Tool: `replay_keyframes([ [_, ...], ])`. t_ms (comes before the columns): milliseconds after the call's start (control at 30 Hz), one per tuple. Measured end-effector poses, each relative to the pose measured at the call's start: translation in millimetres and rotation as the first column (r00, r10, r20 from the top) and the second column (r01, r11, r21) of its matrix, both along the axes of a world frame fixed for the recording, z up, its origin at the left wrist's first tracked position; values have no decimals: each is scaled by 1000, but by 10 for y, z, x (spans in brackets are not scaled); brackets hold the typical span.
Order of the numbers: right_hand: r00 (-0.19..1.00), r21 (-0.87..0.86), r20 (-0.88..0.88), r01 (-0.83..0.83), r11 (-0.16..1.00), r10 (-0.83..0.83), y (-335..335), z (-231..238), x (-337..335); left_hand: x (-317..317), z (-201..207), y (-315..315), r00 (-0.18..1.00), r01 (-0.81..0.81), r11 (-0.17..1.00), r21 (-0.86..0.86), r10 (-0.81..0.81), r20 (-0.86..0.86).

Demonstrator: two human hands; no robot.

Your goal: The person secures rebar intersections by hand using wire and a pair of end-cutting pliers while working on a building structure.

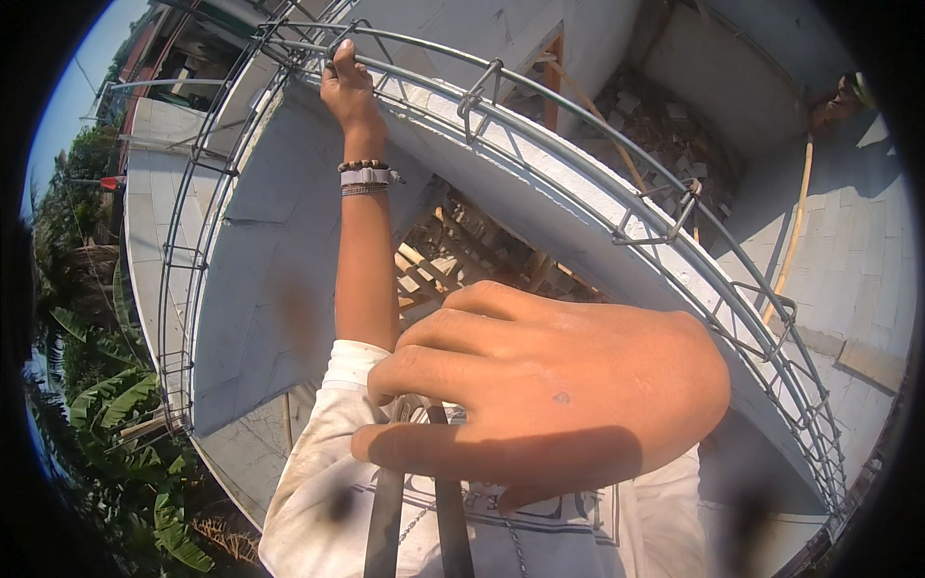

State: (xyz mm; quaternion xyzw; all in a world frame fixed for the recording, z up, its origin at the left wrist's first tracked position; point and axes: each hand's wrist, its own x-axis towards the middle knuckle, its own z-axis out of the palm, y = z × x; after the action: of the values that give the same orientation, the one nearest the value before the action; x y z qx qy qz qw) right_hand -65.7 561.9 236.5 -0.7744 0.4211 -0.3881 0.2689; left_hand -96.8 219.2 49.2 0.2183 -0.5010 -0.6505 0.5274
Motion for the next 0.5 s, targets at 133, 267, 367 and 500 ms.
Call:
replay_keyframes([
  [133,976,145,155,-173,974,151,143,-41,38,-20,8,-5,1000,-11,1000,4,11,-19],
  [267,985,112,67,150,982,-158,245,-146,-1,-14,-9,-7,1000,-32,999,6,32,-1],
  [367,831,-58,64,556,829,-553,274,-145,-190,22,1,-28,1000,-16,1000,-17,16,21],
  [500,376,-95,-361,895,435,-853,101,-315,-390,48,33,-60,999,-16,998,-61,19,50],
])
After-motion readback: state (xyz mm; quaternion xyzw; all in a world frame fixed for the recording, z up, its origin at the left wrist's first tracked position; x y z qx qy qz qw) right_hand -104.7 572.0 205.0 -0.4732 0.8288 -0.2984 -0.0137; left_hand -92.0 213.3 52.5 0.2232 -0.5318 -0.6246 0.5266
